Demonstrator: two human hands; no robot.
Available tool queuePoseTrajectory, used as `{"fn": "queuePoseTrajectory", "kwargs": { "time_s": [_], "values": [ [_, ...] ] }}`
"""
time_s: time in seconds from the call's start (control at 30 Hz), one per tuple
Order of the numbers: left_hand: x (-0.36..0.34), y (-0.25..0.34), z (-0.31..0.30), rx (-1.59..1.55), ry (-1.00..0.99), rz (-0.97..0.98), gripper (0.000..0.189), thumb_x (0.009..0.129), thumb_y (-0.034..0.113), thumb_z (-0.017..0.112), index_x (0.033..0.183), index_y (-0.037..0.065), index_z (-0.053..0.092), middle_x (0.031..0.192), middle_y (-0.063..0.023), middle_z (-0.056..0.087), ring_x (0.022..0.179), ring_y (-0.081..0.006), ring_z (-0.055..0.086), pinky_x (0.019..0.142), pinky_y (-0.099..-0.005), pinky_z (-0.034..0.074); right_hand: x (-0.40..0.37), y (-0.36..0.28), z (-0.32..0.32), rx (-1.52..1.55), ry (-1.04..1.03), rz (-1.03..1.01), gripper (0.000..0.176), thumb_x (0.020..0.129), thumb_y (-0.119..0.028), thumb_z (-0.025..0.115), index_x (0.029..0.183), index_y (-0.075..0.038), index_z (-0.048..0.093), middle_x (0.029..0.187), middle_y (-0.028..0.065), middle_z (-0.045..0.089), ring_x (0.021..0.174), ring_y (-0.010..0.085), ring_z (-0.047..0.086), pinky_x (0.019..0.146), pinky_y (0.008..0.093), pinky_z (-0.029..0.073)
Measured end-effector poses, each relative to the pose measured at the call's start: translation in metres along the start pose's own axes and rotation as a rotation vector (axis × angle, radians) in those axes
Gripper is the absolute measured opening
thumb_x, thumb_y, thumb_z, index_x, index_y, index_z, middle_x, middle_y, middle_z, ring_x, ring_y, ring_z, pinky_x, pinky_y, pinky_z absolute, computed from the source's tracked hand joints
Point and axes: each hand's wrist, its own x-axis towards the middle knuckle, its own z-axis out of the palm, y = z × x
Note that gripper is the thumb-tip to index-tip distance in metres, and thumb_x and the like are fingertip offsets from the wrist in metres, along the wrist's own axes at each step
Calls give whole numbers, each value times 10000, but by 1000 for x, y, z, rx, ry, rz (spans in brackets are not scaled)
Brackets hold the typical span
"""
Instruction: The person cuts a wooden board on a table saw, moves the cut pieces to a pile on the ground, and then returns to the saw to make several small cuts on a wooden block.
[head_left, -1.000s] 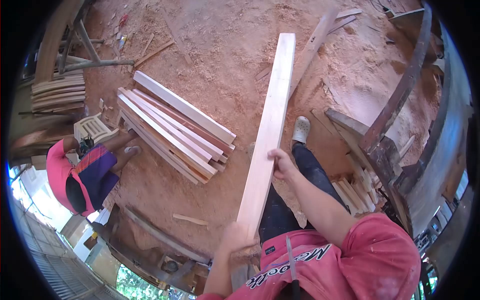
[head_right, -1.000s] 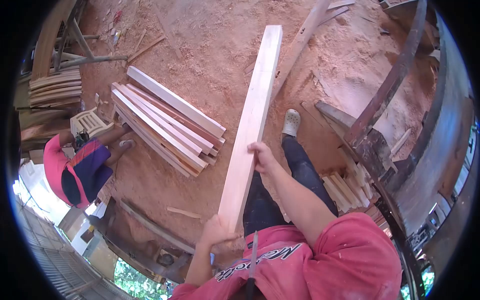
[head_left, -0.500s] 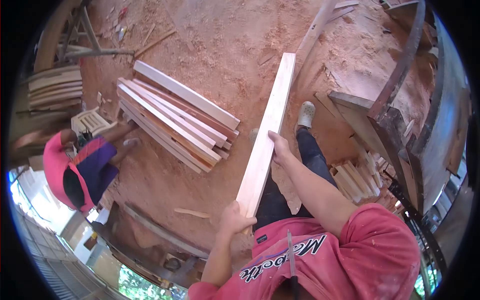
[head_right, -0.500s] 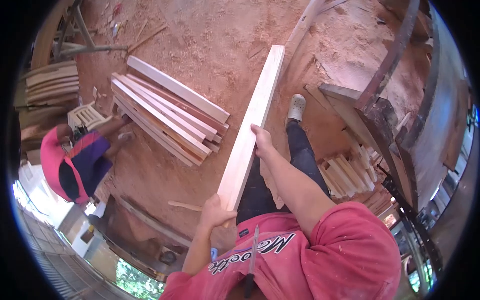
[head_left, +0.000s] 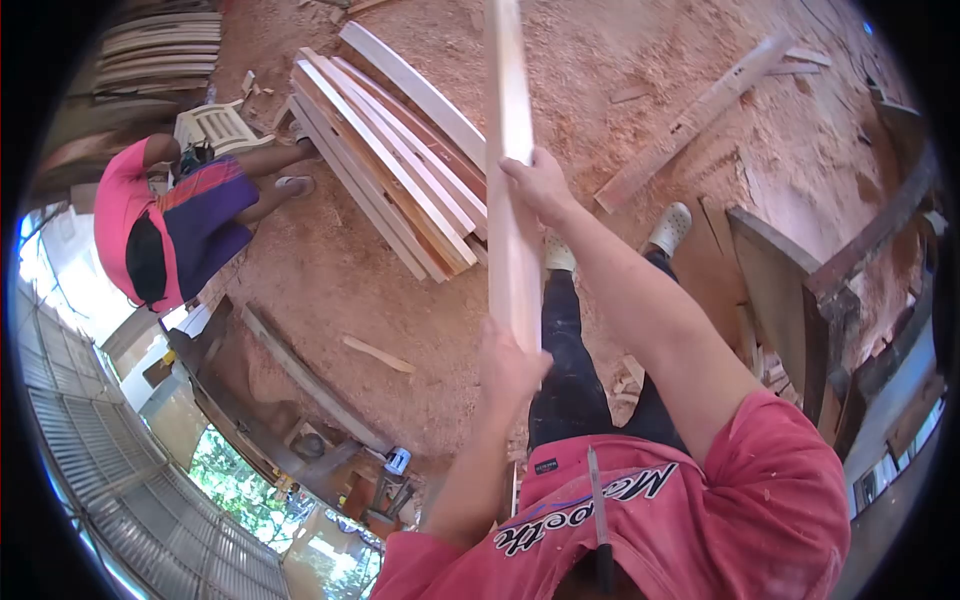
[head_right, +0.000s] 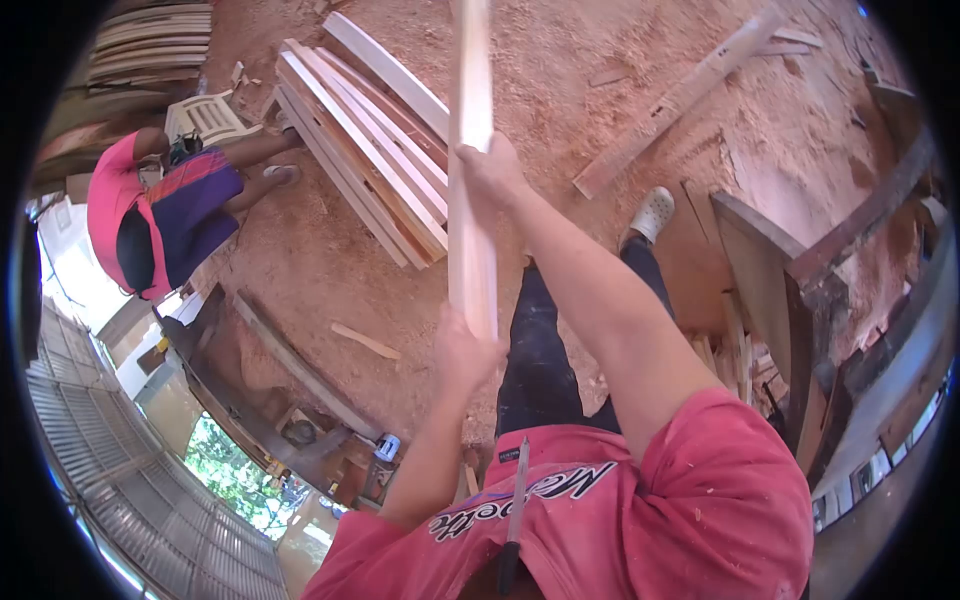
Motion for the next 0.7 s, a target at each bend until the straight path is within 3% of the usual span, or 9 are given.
{"fn": "queuePoseTrajectory", "kwargs": {
  "time_s": [0.03,0.1,0.17,0.23,0.3,0.37,0.43,0.63,0.7],
  "values": [
    [23,-2,-2,-362,-73,-150,651,621,225,857,1104,-83,549,1090,-251,623,1015,-388,634,894,-461,523,-1,-15,-3,51,-165,-129,573,869,-292,699,1245,120,567,1170,240,662,1066,306,657,912,383,512],
    [70,-8,-4,-536,150,64,505,610,197,791,983,-50,556,944,-194,663,843,-293,673,753,-383,555,-6,-24,-15,85,-336,-263,591,888,-315,689,1290,98,557,1232,226,646,1139,299,631,969,370,485],
    [129,-3,-9,-551,200,147,461,647,157,751,1014,-57,571,965,-178,661,843,-278,664,756,-382,548,-19,-15,-47,-93,-418,-287,605,917,-358,669,1355,39,542,1307,193,617,1227,276,581,1034,359,438],
    [206,-3,1,-888,175,208,382,724,119,700,1038,-65,584,958,-147,659,842,-264,658,734,-378,550,-41,18,-97,-388,-339,-246,607,926,-403,656,1348,22,554,1313,208,614,1247,299,573,1036,375,443],
    [278,11,21,-1252,323,-47,243,772,168,724,888,-33,651,904,-114,661,864,-218,632,779,-361,500,-56,104,-162,-920,-146,-463,503,890,-361,655,1244,-7,603,1219,238,634,1167,388,589,985,436,475],
    [342,18,15,-1455,135,-184,263,819,184,705,985,-17,669,960,-113,673,902,-240,639,846,-379,496,-104,146,-220,-1367,-204,-4,529,850,-345,666,1281,-56,564,1331,230,529,1240,463,497,1021,548,429],
    [359,4,36,-1731,-237,-304,311,878,196,670,1116,-4,648,1061,-121,680,1011,-289,639,940,-432,490,-151,151,-247,-1438,-220,469,631,858,-412,661,1360,-68,494,1437,251,420,1284,465,460,1060,571,402],
    [355,2,100,-1760,-208,-134,581,984,458,551,1360,22,481,1367,-171,552,1244,-347,538,1095,-531,380,-178,176,-256,-1315,-56,390,696,851,-394,638,1432,-69,436,1423,287,410,1258,480,473,1038,541,427],
    [348,0,111,-1317,-173,-678,792,988,597,439,1492,-6,343,1515,-204,412,1403,-389,378,1172,-522,262,-175,173,-251,-1341,-68,414,693,846,-392,637,1428,-69,440,1423,288,408,1251,471,479,1035,537,429]
  ]
}}
